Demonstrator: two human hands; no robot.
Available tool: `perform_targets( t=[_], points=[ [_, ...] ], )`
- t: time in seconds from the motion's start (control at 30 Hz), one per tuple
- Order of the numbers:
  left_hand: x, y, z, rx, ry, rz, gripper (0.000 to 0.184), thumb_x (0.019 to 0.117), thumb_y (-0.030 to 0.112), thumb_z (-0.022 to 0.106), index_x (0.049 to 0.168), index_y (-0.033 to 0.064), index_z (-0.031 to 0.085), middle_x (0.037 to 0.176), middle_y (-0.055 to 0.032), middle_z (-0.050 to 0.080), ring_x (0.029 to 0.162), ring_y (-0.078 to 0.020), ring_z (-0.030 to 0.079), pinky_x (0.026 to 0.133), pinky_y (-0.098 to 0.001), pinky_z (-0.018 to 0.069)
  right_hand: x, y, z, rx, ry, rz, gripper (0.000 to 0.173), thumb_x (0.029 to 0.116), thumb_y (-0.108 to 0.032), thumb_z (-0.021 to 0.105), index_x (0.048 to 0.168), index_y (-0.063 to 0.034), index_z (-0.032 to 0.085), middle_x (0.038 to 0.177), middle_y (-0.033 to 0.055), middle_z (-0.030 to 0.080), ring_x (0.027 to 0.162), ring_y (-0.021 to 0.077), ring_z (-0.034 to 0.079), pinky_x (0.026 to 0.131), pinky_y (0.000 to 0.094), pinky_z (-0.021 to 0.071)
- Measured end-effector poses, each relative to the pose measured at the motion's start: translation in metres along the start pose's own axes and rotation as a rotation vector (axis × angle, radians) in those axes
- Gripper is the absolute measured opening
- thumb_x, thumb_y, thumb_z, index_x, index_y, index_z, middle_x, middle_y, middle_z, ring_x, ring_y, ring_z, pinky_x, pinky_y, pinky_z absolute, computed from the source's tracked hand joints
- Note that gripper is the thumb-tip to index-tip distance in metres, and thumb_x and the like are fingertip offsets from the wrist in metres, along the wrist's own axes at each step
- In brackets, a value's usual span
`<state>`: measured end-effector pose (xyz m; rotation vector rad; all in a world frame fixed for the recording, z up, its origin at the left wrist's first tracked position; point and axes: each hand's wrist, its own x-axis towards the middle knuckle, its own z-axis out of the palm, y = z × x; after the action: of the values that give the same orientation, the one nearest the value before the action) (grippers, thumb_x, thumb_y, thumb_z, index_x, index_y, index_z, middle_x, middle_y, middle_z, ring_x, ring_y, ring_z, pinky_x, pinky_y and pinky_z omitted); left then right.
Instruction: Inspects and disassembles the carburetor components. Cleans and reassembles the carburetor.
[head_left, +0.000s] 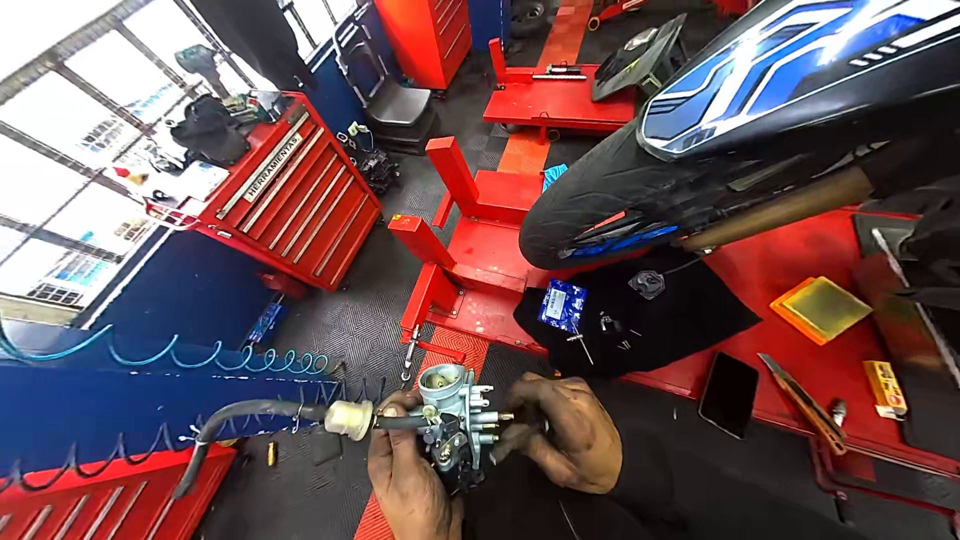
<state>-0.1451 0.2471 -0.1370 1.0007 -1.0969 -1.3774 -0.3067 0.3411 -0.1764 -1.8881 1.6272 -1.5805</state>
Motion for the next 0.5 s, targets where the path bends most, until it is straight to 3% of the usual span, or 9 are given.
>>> perform_targets(
  t=[0.07, 0.2, 0.33, 0.5],
  points=[
    [0.0001, -0.0008, -0.0016, -0.016, 0.003, 0.004, 0.030, 0.1090, 0.016, 0.034, 0.108, 0.0036, 0.061, 0.098, -0.0019, 0.067, 0.089, -0.0086, 0.067, 0.078, -0.0239, 0.0595, 0.0021, -0.0011, 0.0020, 0.007, -0.007, -0.041, 0.021, 0.1035, -0.026, 0.058, 0.107, -0.0058, 0.065, 0.090, 0.0074, 0.067, 0.073, 0.0138, 0.065, 0.061, 0.0289, 0.0556],
    [-0.0003, -0.0006, -0.0026, -0.015, -0.003, 0.010, 0.030, 0.1094, 0.017, 0.034, 0.107, 0.0048, 0.062, 0.098, -0.0010, 0.068, 0.088, -0.0073, 0.068, 0.075, -0.0230, 0.0596, 0.0052, 0.0008, 0.0025, -0.017, -0.021, -0.075, 0.029, 0.1065, -0.025, 0.052, 0.094, -0.0045, 0.069, 0.081, 0.0082, 0.065, 0.072, 0.0170, 0.065, 0.061, 0.0317, 0.0536],
    [-0.0010, 0.0018, -0.0020, -0.011, 0.030, 0.001, 0.031, 0.1096, 0.016, 0.033, 0.109, 0.0027, 0.062, 0.096, -0.0027, 0.069, 0.085, -0.0090, 0.069, 0.074, -0.0241, 0.0606, 0.0072, -0.0035, 0.0014, -0.003, -0.039, -0.028, 0.025, 0.1040, -0.028, 0.057, 0.108, -0.0055, 0.066, 0.091, 0.0063, 0.068, 0.077, 0.0131, 0.066, 0.065, 0.0291, 0.0567],
    [-0.0007, 0.0019, -0.0032, -0.050, 0.024, -0.014, 0.032, 0.1103, 0.017, 0.033, 0.108, 0.0039, 0.062, 0.091, -0.0028, 0.069, 0.080, -0.0094, 0.070, 0.070, -0.0252, 0.0614, 0.0093, -0.0009, 0.0070, -0.050, -0.013, -0.070, 0.028, 0.1049, -0.026, 0.057, 0.091, -0.0048, 0.068, 0.076, 0.0054, 0.065, 0.069, 0.0144, 0.064, 0.061, 0.0296, 0.0535]
  ],
)
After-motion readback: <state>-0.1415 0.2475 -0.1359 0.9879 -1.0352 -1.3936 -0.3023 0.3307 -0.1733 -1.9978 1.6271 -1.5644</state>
